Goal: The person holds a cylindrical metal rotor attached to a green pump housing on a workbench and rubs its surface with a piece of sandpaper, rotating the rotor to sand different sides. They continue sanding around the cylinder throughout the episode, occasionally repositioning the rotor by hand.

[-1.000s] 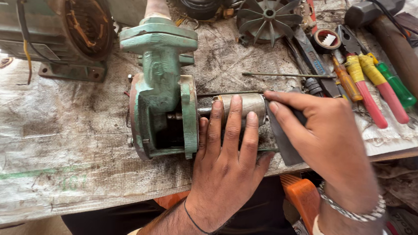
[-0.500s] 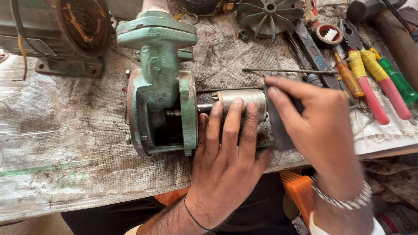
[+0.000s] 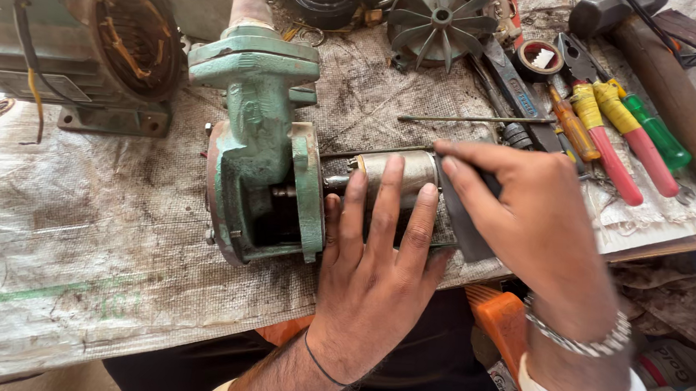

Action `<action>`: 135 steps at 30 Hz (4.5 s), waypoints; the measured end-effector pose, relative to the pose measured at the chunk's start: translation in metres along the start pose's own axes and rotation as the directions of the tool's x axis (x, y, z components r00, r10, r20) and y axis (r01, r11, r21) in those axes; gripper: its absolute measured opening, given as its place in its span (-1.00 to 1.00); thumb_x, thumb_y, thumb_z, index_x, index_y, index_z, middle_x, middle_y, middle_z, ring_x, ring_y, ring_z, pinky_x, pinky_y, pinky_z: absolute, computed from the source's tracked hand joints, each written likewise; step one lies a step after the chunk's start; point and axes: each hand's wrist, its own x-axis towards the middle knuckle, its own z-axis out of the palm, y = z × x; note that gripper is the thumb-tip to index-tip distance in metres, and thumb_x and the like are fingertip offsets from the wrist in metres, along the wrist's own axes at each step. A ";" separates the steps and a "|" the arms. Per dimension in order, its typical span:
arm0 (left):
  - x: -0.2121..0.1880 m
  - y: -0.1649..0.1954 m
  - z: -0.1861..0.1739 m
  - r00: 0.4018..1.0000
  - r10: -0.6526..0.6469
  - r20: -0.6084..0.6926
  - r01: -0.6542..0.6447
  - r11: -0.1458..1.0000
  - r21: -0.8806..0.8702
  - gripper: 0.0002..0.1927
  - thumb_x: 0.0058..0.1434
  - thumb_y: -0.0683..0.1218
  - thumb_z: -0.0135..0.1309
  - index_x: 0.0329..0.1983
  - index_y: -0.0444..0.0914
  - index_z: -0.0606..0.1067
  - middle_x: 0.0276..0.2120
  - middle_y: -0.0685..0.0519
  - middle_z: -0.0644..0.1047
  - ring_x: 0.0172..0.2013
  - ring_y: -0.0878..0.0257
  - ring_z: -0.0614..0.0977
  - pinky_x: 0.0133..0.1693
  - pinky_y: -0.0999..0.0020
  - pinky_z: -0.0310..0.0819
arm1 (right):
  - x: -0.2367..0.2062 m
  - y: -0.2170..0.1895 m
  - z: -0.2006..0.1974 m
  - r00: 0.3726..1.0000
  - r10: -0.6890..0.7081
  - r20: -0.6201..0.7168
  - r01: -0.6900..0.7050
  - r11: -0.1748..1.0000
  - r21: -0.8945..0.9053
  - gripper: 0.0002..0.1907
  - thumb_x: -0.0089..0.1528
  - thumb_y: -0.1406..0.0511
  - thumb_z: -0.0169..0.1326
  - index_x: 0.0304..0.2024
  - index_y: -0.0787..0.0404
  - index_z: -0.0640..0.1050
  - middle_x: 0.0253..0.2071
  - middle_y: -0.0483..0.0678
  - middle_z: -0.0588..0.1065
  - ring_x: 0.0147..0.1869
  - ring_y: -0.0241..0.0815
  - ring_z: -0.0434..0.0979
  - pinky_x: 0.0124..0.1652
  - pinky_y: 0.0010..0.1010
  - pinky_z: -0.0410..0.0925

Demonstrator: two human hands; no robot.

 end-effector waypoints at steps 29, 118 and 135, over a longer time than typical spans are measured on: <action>0.003 0.000 0.001 1.000 -0.018 0.021 0.019 0.998 -0.056 -0.09 0.13 0.15 0.33 0.42 -0.30 0.20 0.45 -0.22 0.18 0.48 -0.26 0.15 0.38 -0.34 0.09 | -0.003 0.010 0.003 0.988 -0.107 -0.111 0.113 0.993 0.045 -0.76 0.35 0.31 0.14 0.04 0.26 0.66 -0.33 0.07 0.64 -0.38 -0.42 0.58 -0.37 -0.50 0.39; 0.000 0.000 0.006 0.999 0.033 -0.021 -0.031 0.995 0.092 -0.21 0.30 0.25 0.24 0.34 -0.35 0.27 0.34 -0.16 0.25 0.40 -0.22 0.20 0.39 -0.29 0.20 | 0.001 0.020 -0.009 0.999 -0.034 -0.041 0.035 0.999 0.030 -0.62 0.27 0.29 0.19 0.15 0.23 0.60 -0.26 0.07 0.66 -0.25 -0.28 0.70 -0.28 -0.43 0.47; 0.002 0.006 0.002 0.999 0.014 -0.038 -0.008 0.989 0.147 -0.18 0.27 0.27 0.26 0.43 -0.28 0.34 0.30 -0.05 0.27 0.34 -0.10 0.20 0.40 -0.13 0.19 | 0.001 0.014 -0.009 0.999 -0.034 -0.021 0.035 0.999 0.027 -0.70 0.27 0.26 0.19 0.01 0.25 0.63 -0.28 0.04 0.67 -0.28 -0.21 0.72 -0.27 -0.40 0.49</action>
